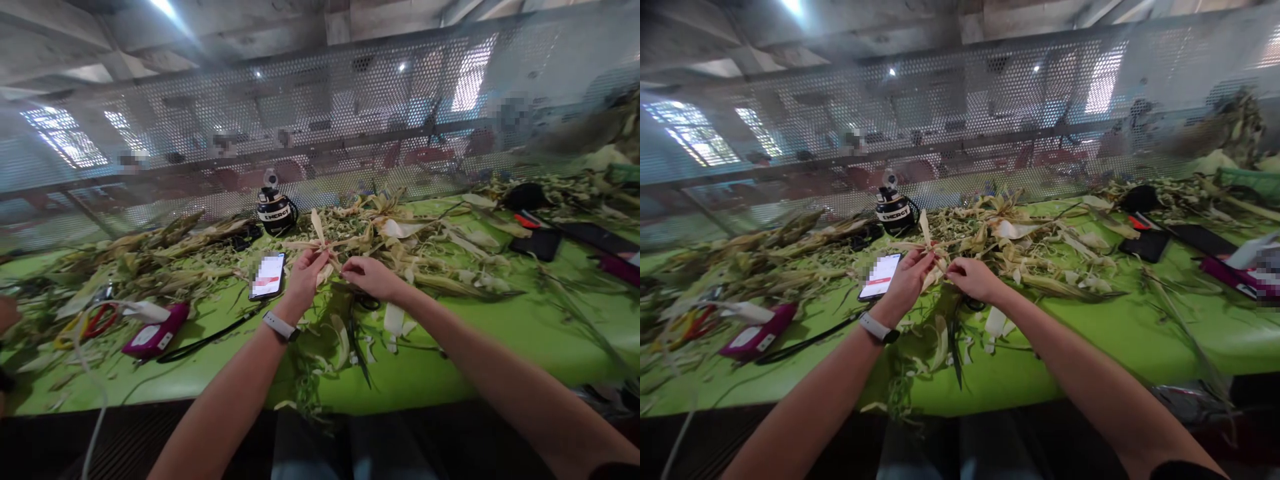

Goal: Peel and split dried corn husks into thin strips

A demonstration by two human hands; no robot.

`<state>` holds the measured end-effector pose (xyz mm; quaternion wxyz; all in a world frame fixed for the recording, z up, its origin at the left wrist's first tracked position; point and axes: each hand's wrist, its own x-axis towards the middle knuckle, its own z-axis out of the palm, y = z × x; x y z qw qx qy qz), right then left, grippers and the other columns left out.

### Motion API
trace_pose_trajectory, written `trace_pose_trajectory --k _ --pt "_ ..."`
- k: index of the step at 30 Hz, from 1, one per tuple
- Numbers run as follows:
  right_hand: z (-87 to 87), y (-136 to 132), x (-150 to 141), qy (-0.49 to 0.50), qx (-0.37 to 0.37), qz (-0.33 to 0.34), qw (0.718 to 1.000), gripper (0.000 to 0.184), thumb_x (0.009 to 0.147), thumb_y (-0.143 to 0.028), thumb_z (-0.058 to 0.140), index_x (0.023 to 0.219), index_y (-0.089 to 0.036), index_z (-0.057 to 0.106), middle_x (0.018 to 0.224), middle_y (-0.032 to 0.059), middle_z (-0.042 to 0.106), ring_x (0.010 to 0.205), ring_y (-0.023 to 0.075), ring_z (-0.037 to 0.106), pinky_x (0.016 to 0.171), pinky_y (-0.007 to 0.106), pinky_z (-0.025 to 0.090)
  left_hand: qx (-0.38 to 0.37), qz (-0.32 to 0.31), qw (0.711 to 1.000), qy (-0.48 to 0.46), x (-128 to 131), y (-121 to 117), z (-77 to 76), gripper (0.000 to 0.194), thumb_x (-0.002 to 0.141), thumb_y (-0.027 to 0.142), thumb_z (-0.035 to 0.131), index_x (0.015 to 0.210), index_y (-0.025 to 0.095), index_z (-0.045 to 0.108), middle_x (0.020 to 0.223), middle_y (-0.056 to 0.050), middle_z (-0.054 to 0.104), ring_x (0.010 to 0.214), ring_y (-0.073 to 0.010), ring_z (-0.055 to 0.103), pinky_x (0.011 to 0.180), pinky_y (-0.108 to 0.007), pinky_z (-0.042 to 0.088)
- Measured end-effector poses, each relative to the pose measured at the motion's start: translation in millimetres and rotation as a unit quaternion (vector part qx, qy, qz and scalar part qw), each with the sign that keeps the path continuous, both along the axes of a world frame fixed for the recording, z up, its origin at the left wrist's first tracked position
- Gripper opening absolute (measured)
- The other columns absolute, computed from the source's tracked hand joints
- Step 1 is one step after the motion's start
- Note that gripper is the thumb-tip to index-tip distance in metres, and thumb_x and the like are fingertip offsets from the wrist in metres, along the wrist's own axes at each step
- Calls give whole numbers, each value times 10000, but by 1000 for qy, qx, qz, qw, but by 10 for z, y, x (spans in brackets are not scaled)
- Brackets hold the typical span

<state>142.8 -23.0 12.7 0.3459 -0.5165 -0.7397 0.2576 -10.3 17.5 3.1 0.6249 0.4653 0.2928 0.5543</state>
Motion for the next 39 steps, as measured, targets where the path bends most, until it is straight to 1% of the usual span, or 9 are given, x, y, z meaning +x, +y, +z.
trace_pose_trajectory --k 4,9,11,17,22,28,33,36,39 --pt "32 -37 20 -98 140 -79 982 130 867 -219 479 840 -166 595 767 43 632 694 156 551 633 253 384 22 11 997 67 -27 25 -18 237 632 249 726 841 159 659 748 14 657 681 -90 561 670 -212 423" --pt "55 -44 38 -156 293 -149 932 167 902 -261 456 855 -184 596 972 114 634 932 234 554 807 328 395 36 -21 990 133 -20 12 -39 179 613 228 674 778 159 684 732 -4 667 746 -136 569 743 -253 414" --pt "48 -29 43 -150 292 -161 931 162 904 -265 458 850 -188 589 954 112 647 930 242 564 819 339 391 35 -38 988 147 -17 -6 -44 164 614 218 646 765 165 683 720 -5 666 760 -151 572 749 -265 415" --pt "-24 -6 15 -113 172 -161 965 141 911 -262 422 937 -179 533 814 83 685 721 225 629 609 283 383 53 -46 989 132 -12 -79 -20 88 674 217 589 693 172 662 791 -16 662 817 -153 560 766 -262 412" --pt "-45 0 4 -66 177 -169 967 127 897 -276 426 923 -184 509 801 73 689 688 210 638 589 266 376 60 -60 984 157 15 -146 31 231 629 327 736 746 145 656 723 -5 641 725 -124 542 746 -255 413" --pt "-28 5 34 -16 132 -194 972 342 862 -401 501 1107 -163 470 610 -8 623 563 183 592 561 257 366 33 -11 993 114 -5 -103 33 311 600 364 765 791 146 651 760 -9 651 723 -116 555 744 -250 426" --pt "-73 11 48 -97 193 -119 969 120 852 -297 545 841 -192 602 743 37 637 712 172 596 643 258 400 38 12 991 125 -24 -20 -43 264 648 348 717 815 161 636 788 -4 643 739 -116 558 756 -258 433" --pt "-76 -4 29 -162 248 -71 952 171 887 -275 505 808 -185 627 798 58 615 776 176 572 692 268 409 102 60 972 201 -43 -7 -57 233 687 303 666 874 173 620 779 5 615 723 -121 539 714 -255 421" --pt "-44 -19 22 -227 304 -66 923 232 910 -308 470 819 -173 635 831 79 608 818 198 551 741 301 404 161 78 943 279 -53 -33 -16 193 695 264 636 862 170 614 754 4 582 704 -135 519 673 -257 408"
